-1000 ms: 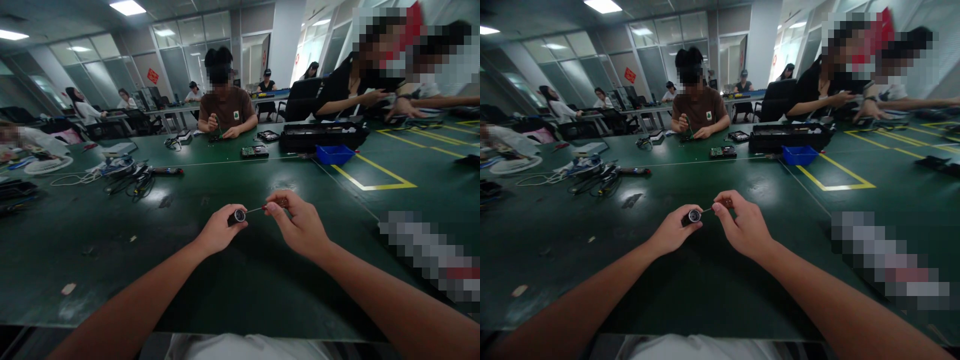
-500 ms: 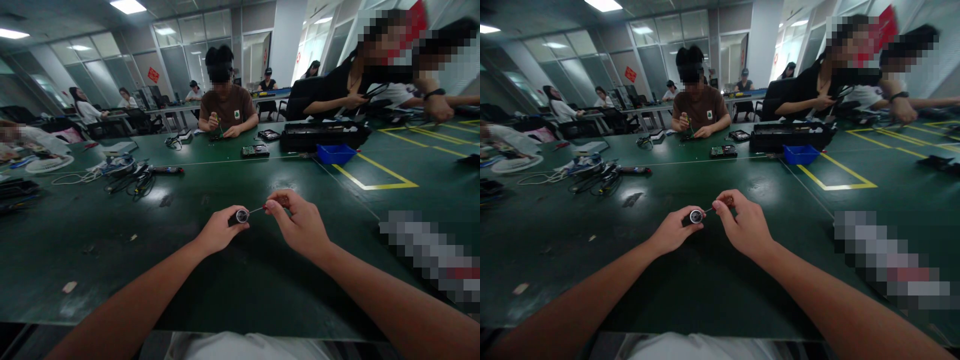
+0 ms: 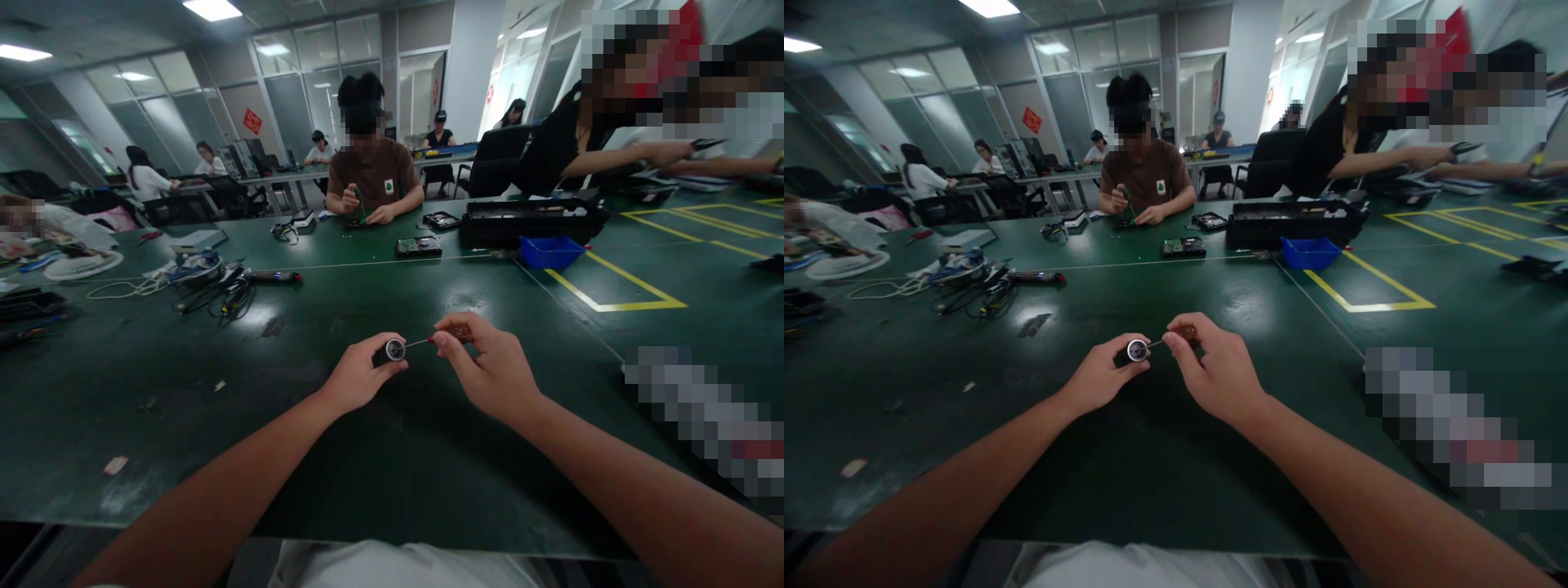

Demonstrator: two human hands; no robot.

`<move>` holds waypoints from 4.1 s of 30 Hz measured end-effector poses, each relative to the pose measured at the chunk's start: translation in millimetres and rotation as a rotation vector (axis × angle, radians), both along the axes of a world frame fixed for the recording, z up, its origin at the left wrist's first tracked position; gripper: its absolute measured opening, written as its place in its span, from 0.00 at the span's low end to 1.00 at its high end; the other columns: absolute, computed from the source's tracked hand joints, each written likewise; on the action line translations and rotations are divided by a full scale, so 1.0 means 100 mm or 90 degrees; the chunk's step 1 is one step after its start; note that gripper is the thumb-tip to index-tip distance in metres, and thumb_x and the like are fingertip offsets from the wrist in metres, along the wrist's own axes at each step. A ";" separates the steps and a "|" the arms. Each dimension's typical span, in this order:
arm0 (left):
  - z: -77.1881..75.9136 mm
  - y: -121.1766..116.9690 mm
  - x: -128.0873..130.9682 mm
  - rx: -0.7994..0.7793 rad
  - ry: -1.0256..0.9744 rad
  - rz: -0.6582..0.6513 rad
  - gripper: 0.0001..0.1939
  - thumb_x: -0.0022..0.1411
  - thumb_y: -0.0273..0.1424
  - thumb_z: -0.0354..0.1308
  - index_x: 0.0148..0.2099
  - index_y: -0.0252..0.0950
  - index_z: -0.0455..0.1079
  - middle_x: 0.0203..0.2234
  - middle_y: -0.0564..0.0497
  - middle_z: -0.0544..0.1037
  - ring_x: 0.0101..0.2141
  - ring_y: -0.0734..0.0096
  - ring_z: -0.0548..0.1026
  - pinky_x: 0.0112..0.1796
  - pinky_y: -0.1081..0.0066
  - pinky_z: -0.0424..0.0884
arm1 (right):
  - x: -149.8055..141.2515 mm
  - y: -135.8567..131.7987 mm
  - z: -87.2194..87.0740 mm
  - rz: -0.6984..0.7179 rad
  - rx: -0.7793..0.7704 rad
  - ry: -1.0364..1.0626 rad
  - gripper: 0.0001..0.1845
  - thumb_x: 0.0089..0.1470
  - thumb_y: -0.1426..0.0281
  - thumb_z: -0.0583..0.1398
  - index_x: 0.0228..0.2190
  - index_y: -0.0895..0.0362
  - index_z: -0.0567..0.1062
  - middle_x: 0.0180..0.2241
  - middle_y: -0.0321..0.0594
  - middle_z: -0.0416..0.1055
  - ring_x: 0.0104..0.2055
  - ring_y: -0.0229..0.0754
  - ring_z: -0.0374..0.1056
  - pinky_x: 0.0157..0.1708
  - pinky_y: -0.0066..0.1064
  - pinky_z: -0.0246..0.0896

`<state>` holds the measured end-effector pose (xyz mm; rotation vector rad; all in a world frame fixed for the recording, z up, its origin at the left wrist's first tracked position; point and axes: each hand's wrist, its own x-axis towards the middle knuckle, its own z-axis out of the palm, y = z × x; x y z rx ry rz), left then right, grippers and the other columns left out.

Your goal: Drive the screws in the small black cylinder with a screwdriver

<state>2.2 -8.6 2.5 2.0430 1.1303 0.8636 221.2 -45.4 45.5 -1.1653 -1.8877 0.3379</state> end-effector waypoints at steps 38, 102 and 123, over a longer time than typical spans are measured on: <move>-0.01 0.02 0.00 0.040 0.027 0.038 0.17 0.60 0.32 0.64 0.53 0.41 0.73 0.49 0.50 0.77 0.51 0.61 0.73 0.54 0.61 0.66 | -0.06 0.03 -0.06 0.028 -0.077 0.118 0.06 0.64 0.64 0.54 0.40 0.53 0.67 0.33 0.38 0.71 0.33 0.41 0.70 0.32 0.33 0.63; -0.06 0.05 -0.04 0.041 0.097 0.014 0.19 0.61 0.36 0.64 0.55 0.44 0.71 0.50 0.51 0.77 0.50 0.59 0.73 0.53 0.59 0.65 | -0.06 0.06 -0.05 0.008 -0.071 0.036 0.11 0.65 0.63 0.53 0.45 0.55 0.69 0.35 0.40 0.75 0.36 0.43 0.72 0.34 0.34 0.64; 0.09 -0.02 0.01 0.114 0.182 -0.060 0.16 0.62 0.34 0.63 0.53 0.44 0.71 0.46 0.52 0.78 0.47 0.61 0.73 0.53 0.58 0.60 | -0.04 0.33 -0.28 0.024 -0.299 0.477 0.15 0.60 0.57 0.56 0.32 0.55 0.69 0.25 0.34 0.67 0.25 0.38 0.65 0.28 0.33 0.65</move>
